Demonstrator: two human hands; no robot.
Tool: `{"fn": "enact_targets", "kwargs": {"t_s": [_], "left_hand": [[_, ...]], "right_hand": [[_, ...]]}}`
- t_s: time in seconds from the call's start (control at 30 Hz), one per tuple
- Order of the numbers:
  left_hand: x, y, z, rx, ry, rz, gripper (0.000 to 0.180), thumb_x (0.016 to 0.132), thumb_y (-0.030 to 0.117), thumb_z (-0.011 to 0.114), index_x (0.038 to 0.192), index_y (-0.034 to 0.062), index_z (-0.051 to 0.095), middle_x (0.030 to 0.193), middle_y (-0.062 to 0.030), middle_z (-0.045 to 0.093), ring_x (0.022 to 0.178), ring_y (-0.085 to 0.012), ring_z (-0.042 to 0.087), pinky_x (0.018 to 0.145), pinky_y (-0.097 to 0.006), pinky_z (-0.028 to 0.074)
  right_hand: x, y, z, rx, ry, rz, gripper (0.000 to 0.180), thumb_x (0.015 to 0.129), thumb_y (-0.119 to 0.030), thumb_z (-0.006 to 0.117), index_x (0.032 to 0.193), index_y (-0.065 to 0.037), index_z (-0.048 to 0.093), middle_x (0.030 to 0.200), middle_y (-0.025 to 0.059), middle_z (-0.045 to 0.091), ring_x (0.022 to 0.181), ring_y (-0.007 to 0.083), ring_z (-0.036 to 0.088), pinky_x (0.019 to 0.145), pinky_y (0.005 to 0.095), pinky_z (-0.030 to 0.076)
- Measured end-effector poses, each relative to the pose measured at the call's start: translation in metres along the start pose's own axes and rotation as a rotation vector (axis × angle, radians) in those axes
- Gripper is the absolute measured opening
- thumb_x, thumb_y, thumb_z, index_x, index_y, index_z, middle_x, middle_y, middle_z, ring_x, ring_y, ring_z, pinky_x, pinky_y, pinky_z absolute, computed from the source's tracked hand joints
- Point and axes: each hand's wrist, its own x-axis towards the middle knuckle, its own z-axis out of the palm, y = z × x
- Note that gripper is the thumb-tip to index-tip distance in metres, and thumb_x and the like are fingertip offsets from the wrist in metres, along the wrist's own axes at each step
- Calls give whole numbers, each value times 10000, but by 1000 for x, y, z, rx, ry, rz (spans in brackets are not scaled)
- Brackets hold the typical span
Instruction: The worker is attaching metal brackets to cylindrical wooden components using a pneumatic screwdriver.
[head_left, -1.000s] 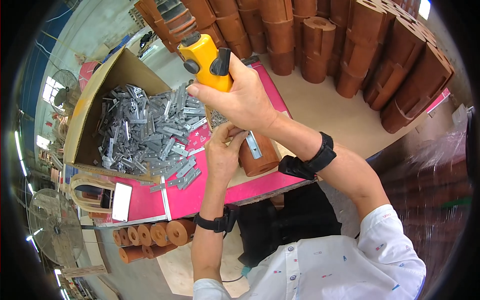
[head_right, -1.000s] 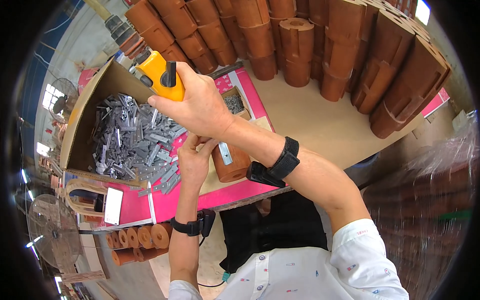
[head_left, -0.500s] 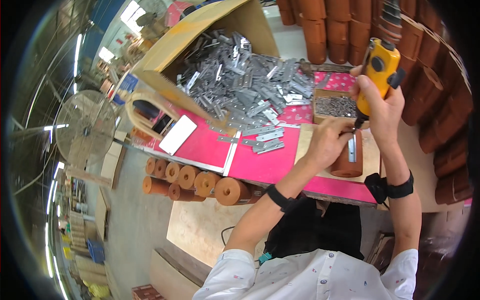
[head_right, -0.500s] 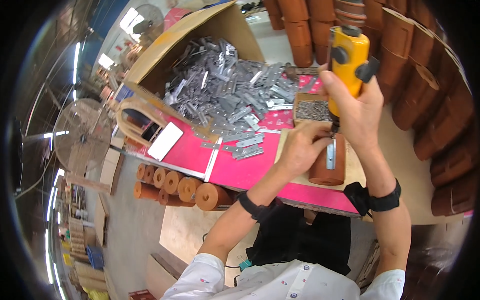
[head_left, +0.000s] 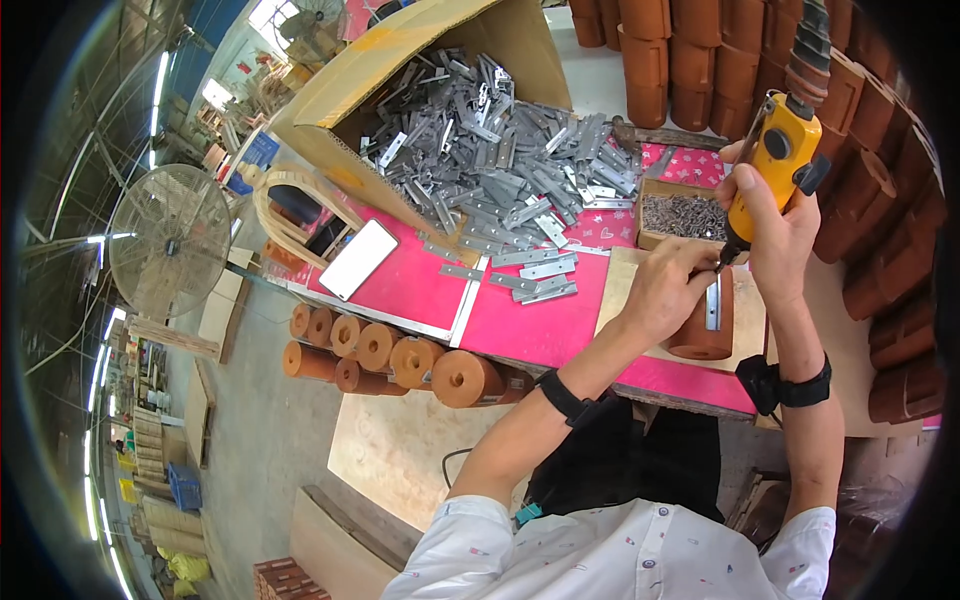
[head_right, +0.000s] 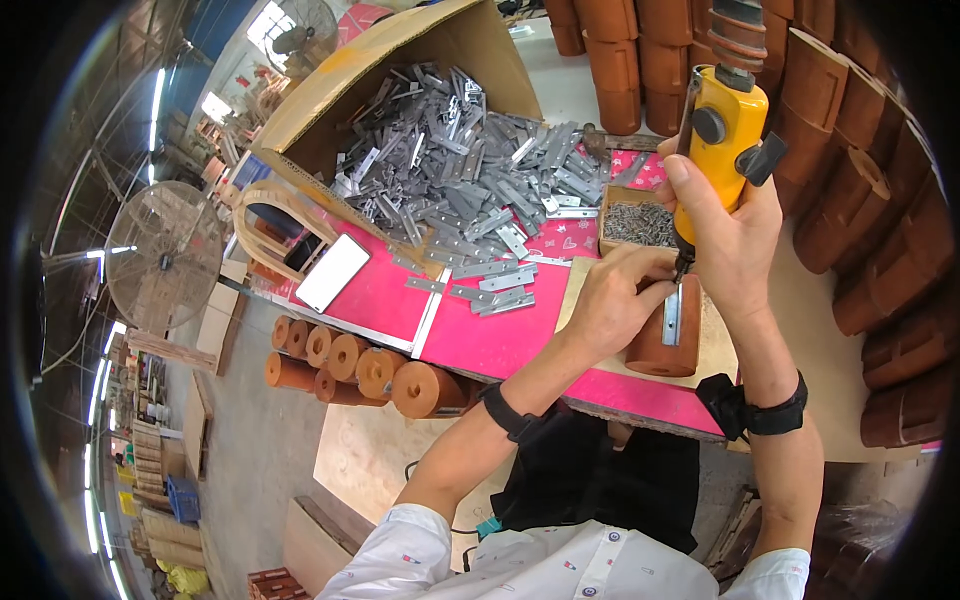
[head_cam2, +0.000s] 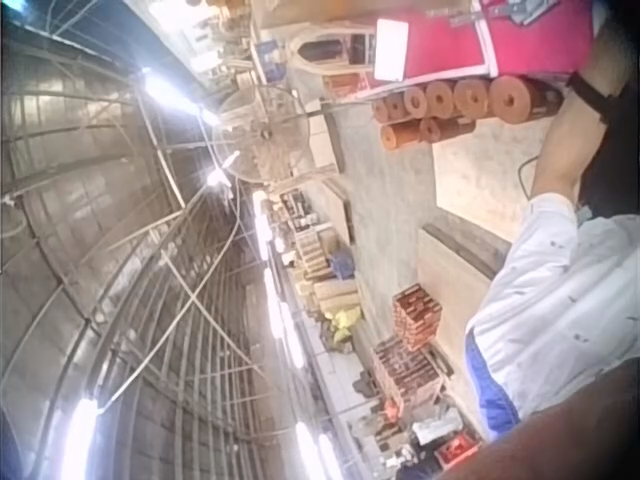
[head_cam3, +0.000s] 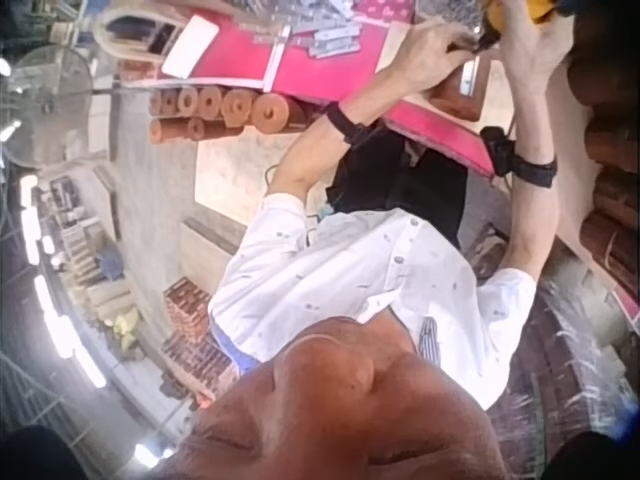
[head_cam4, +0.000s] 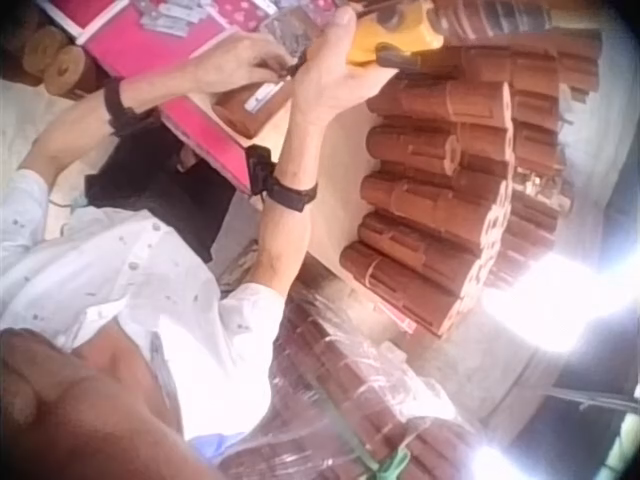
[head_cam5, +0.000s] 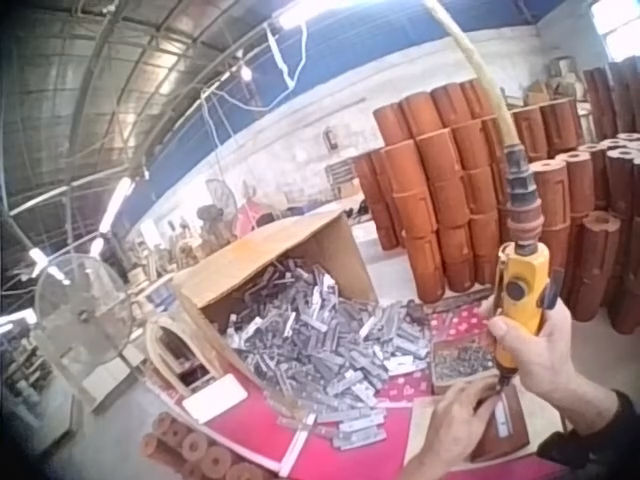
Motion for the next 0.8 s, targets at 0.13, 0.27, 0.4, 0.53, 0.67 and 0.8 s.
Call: {"fn": "enact_targets", "kwargs": {"t_s": [0.13, 0.27, 0.4, 0.53, 0.67, 0.8], "left_hand": [[-5, 7, -7, -18, -95, -143, 335, 751, 94, 714, 1060, -5, 630, 1004, -161, 629, 968, -298, 596, 837, -396, 480], [-17, 16, -15, -29, -216, -120, 779, 679, 248, 806, 1337, 29, 452, 1327, -184, 476, 1271, -340, 420, 1062, -422, 343], [-24, 13, -16, -145, -384, -195, 1097, 598, 300, 862, 1461, 42, 237, 1456, -193, 312, 1361, -364, 293, 1128, -427, 252], [-31, 3, -17, -51, -395, -186, 1251, 509, 307, 908, 1469, 0, 167, 1470, -218, 260, 1384, -360, 248, 1134, -430, 235], [-34, 4, -16, -15, -370, -265, 1222, 528, 243, 897, 1471, 10, 154, 1423, -217, 308, 1332, -383, 308, 1114, -443, 276], [-40, -8, -9, -177, -362, -328, 1256, 520, 234, 900, 1481, 20, 120, 1420, -207, 306, 1324, -373, 322, 1106, -445, 288]], "right_hand": [[-3, 6, -1, 25, -32, 1, 232, 891, -107, 652, 1073, -7, 549, 936, 45, 629, 735, 85, 574, 657, 226, 476], [-4, 1, 0, 2, 2, 13, 179, 922, -113, 589, 1055, 2, 556, 890, 32, 608, 722, 89, 566, 670, 236, 460], [-4, 6, -9, 16, 5, 41, 279, 889, -127, 670, 1109, -26, 532, 966, 40, 628, 760, 85, 580, 661, 225, 484], [-3, 1, 1, -20, -27, 43, 336, 862, -132, 707, 1120, -23, 521, 988, 44, 640, 816, 101, 601, 716, 250, 502], [-1, 7, 4, 18, -30, 0, 386, 829, -127, 734, 1118, -12, 505, 962, 47, 645, 840, 106, 605, 736, 270, 505], [1, 13, -1, -80, -35, -49, 466, 794, -161, 752, 1143, -19, 479, 903, 67, 632, 777, 122, 616, 682, 281, 507]]}}
